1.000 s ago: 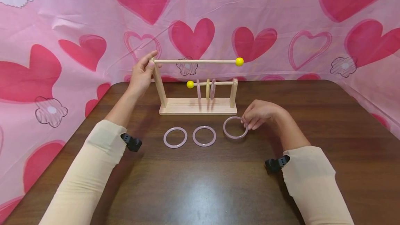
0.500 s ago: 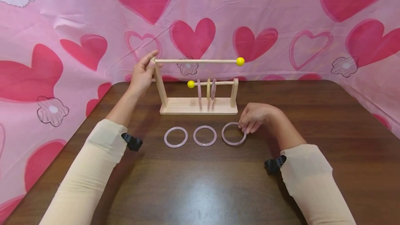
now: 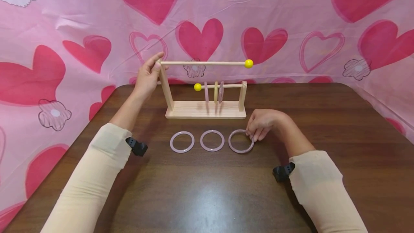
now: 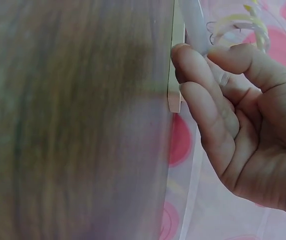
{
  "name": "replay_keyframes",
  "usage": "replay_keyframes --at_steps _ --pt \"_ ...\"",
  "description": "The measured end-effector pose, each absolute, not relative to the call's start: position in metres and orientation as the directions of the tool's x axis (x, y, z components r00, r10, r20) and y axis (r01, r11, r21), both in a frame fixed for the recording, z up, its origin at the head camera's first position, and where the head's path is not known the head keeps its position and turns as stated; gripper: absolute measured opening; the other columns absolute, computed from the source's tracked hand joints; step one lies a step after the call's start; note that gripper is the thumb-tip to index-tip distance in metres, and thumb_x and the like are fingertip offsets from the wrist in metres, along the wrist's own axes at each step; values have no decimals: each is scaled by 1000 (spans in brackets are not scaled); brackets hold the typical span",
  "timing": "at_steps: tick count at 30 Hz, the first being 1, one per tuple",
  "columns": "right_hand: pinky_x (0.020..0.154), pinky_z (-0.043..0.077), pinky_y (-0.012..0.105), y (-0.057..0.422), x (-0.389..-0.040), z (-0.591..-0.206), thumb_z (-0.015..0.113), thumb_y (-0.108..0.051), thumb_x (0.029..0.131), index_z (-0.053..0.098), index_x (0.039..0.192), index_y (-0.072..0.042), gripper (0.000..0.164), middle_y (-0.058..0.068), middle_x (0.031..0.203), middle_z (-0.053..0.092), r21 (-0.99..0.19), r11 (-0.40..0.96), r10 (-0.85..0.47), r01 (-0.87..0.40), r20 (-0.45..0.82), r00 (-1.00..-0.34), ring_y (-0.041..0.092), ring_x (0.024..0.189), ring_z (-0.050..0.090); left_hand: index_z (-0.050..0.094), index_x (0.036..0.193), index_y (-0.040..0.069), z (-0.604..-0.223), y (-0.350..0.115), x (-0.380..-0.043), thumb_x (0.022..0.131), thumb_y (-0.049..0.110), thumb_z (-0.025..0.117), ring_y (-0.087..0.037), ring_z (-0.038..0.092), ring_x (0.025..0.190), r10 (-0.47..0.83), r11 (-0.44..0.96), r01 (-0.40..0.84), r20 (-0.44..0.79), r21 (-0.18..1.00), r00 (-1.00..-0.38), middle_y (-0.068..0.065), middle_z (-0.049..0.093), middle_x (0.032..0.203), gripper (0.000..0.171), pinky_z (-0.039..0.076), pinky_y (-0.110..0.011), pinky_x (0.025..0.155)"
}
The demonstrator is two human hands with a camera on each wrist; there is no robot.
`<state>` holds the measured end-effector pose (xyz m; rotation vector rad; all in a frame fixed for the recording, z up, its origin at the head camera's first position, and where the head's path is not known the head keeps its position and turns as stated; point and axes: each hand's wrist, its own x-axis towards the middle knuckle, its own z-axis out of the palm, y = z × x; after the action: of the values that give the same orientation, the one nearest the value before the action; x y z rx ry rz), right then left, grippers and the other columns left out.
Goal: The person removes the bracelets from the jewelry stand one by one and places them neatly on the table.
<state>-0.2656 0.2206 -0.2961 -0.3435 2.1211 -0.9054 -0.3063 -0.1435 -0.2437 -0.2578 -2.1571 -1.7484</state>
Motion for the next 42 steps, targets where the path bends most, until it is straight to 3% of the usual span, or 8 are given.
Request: replay_keyframes --at_steps 8,17,42 --pt "59 53 27 223 -266 -296 54 -7 83 67 89 6 19 7 72 66 -729 685 -569 22 -552 -610 13 66 65 51 134 18 -245 -144 -306 98 12 43 -24 57 106 -76 226 358 382 906 -921 -21 62 111 37 45 -35 89" --pt "59 54 28 220 -265 -295 54 -2 84 65 90 8 16 6 71 65 -652 758 -461 37 -575 -675 13 64 65 50 134 16 -245 -144 -307 98 12 43 -24 58 107 -71 222 369 393 902 -917 -23 60 114 37 45 -35 89" --pt "58 53 27 221 -265 -296 56 -2 86 65 87 7 13 5 69 66 -633 773 -440 32 -572 -692 12 62 64 50 134 15 -244 -143 -304 98 11 43 -24 58 106 -67 229 383 407 895 -911 -20 60 115 37 45 -35 89"
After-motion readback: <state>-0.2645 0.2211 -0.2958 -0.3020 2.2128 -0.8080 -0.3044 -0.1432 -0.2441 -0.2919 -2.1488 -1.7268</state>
